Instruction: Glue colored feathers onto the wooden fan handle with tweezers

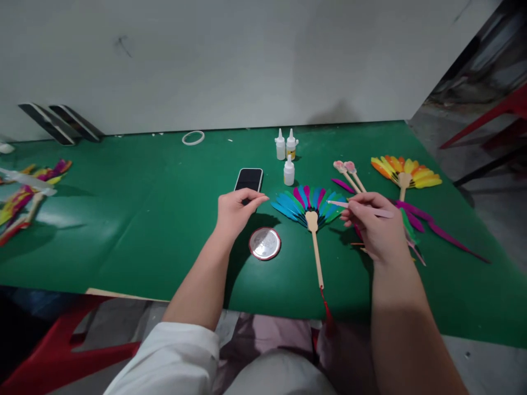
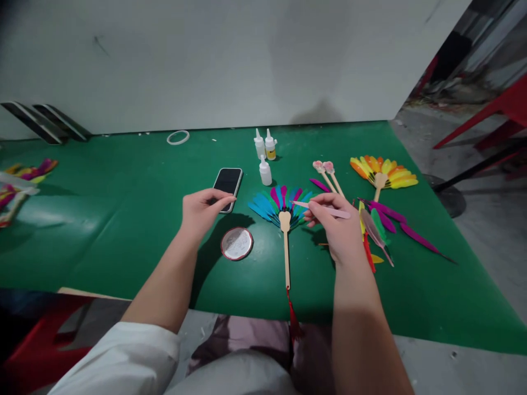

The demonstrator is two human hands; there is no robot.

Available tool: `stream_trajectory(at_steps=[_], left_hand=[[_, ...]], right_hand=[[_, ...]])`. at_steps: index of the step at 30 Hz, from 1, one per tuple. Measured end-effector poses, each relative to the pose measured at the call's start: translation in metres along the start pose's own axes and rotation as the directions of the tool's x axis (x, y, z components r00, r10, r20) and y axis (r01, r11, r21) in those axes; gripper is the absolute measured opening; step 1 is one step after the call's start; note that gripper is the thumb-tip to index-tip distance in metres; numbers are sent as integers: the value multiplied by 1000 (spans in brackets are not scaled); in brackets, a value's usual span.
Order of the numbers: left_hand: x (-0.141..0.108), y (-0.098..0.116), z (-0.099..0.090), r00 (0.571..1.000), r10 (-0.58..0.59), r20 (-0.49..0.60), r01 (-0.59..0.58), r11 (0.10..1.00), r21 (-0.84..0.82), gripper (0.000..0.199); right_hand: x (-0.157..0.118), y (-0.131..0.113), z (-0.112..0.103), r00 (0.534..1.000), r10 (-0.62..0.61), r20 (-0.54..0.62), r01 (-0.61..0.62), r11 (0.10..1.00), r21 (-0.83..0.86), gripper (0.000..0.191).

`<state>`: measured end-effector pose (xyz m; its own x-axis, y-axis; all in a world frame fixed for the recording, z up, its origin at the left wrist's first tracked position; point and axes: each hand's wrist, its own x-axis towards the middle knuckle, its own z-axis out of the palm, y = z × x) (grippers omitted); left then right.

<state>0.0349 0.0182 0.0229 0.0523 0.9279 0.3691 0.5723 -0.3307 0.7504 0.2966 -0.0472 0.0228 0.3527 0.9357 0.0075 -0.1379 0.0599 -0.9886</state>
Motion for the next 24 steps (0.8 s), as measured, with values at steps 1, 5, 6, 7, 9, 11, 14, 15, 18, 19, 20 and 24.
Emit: stream_trajectory(at_steps=[1,5,6,7,9,11,14,15,18,19,20,24], left_hand=[[0,-1,-2,1000,18,-26,-16,998,59,16],[3,-6,-3,997,52,-63,-44,991,128,20],[3,-7,-2,997,68,-47,-62,991,119,18],[3,-8,0,996,90,-25,-86,990,111,18],[2,-10,3,991,135,16,-136,986,101,18],[1,-10,5,989,146,12,-147,985,94,15],[1,-8,4,991,100,-88,-89,989,116,13],[1,-8,3,988,84,-127,-68,989,128,15],[3,-10,3,979,80,-188,-61,993,104,18],[3,-11,4,979,90,-182,-76,994,81,18],[3,-12,4,981,106,-163,-97,993,61,18],[3,-12,7,984,169,-62,-166,984,62,17]], right_hand=[[0,0,-1,1000,-3,-5,3,1000,3,13],[2,-3,-6,999,-6,-34,7,1000,22,13],[2,-4,-7,999,-7,-44,8,1000,26,13],[2,-4,-8,998,-10,-54,11,1000,28,13],[3,-5,-10,997,-26,-72,28,999,29,12],[3,-5,-12,997,-43,-66,45,998,31,12],[3,-4,-13,999,-50,-21,51,998,38,12],[3,-4,-13,999,-46,-5,46,998,40,13],[3,-5,-13,999,-32,11,32,998,57,15],[3,-5,-13,999,-33,4,32,997,65,13],[4,-4,-13,999,-34,-8,34,997,73,10],[5,-4,-13,997,-42,-68,47,996,80,23]])
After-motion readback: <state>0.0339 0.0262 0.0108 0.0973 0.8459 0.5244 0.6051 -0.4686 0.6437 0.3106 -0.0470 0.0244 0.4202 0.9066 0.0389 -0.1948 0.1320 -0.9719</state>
